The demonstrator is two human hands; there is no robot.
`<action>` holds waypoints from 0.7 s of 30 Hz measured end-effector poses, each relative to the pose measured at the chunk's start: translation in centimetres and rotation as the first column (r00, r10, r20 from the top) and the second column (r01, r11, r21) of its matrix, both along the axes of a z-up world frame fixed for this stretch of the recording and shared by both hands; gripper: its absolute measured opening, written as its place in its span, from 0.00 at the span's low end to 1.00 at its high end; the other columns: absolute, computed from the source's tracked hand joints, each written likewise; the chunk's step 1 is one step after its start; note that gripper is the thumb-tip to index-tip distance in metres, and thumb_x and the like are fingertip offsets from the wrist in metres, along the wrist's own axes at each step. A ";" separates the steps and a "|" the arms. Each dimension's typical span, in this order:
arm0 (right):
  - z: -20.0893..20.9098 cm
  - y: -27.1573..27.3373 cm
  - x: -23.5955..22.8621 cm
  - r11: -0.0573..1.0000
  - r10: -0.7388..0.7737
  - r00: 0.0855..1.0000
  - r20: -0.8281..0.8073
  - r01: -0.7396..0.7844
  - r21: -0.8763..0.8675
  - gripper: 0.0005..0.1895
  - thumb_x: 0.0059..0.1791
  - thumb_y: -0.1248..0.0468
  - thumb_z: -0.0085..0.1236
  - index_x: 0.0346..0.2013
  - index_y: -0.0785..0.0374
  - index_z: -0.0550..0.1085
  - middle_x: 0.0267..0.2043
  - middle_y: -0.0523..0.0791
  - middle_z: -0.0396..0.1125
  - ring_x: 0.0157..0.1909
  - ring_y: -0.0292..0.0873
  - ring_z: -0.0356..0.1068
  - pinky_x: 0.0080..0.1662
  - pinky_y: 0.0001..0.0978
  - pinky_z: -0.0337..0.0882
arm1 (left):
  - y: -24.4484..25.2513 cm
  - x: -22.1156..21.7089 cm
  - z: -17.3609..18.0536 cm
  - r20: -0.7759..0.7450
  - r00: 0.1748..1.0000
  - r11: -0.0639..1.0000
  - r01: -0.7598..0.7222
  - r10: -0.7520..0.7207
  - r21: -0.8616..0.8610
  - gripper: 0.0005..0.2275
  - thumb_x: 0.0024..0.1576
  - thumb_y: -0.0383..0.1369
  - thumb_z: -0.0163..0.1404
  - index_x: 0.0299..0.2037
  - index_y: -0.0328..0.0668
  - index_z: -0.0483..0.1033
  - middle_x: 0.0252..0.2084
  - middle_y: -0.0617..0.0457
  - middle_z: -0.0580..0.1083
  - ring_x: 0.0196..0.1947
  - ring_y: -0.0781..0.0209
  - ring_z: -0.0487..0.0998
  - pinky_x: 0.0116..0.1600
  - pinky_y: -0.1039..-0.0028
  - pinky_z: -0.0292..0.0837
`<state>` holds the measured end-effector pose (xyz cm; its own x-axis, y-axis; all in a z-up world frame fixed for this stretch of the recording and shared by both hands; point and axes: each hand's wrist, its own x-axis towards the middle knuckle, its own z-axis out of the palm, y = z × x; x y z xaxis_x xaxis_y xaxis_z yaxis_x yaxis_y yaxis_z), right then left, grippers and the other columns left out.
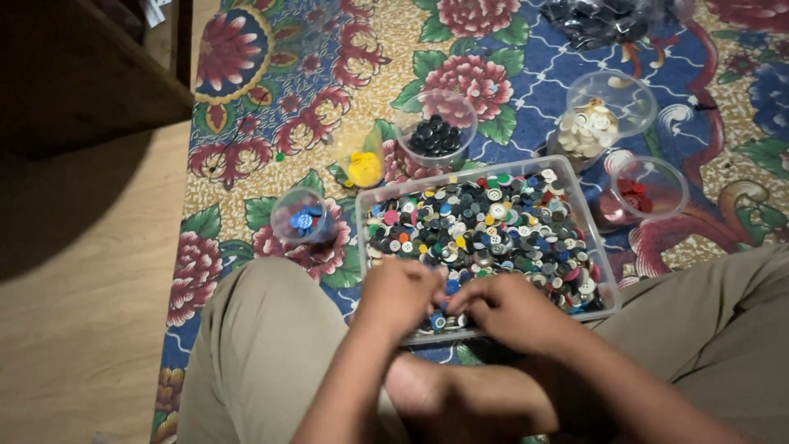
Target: Sorting various buttons from a large central tray into smaller plastic containers based on their characteristics.
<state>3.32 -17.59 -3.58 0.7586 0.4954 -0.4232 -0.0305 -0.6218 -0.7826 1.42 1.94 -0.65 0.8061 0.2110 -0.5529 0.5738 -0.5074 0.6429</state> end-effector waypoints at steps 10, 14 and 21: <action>1.9 1.2 0.8 0.902 0.377 0.870 0.318 -0.267 -0.340 0.14 0.43 0.69 0.57 0.37 0.49 0.85 0.43 0.37 0.77 0.52 0.42 0.75 0.57 0.35 0.74 | 1.3 -2.4 -0.8 -0.154 0.962 0.931 0.258 -0.224 0.259 0.10 0.56 0.40 0.56 0.45 0.80 0.82 0.39 0.75 0.81 0.50 0.67 0.82 0.55 0.65 0.78; 3.1 1.2 -0.1 0.882 0.328 0.871 0.365 -0.144 -0.449 0.16 0.43 0.66 0.56 0.41 0.48 0.83 0.46 0.38 0.74 0.54 0.47 0.73 0.54 0.41 0.77 | 0.4 -2.4 1.2 -0.104 0.942 0.908 0.336 -0.320 0.251 0.11 0.54 0.30 0.59 0.46 0.56 0.84 0.45 0.55 0.83 0.53 0.49 0.82 0.56 0.55 0.79; 0.5 -1.9 1.6 0.871 0.120 0.929 0.350 0.071 -0.486 0.21 0.44 0.64 0.55 0.50 0.45 0.79 0.51 0.41 0.73 0.56 0.52 0.74 0.55 0.49 0.77 | -1.6 -1.5 -1.0 -0.156 0.889 0.787 0.454 -0.431 0.418 0.09 0.54 0.28 0.55 0.40 0.56 0.85 0.41 0.48 0.81 0.47 0.41 0.83 0.50 0.50 0.81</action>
<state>4.93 -19.53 -3.06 0.8934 0.3208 -0.3144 0.2115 -0.9179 -0.3356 -0.08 0.35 -1.67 0.8441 0.0636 -0.5324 0.2427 -0.9307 0.2736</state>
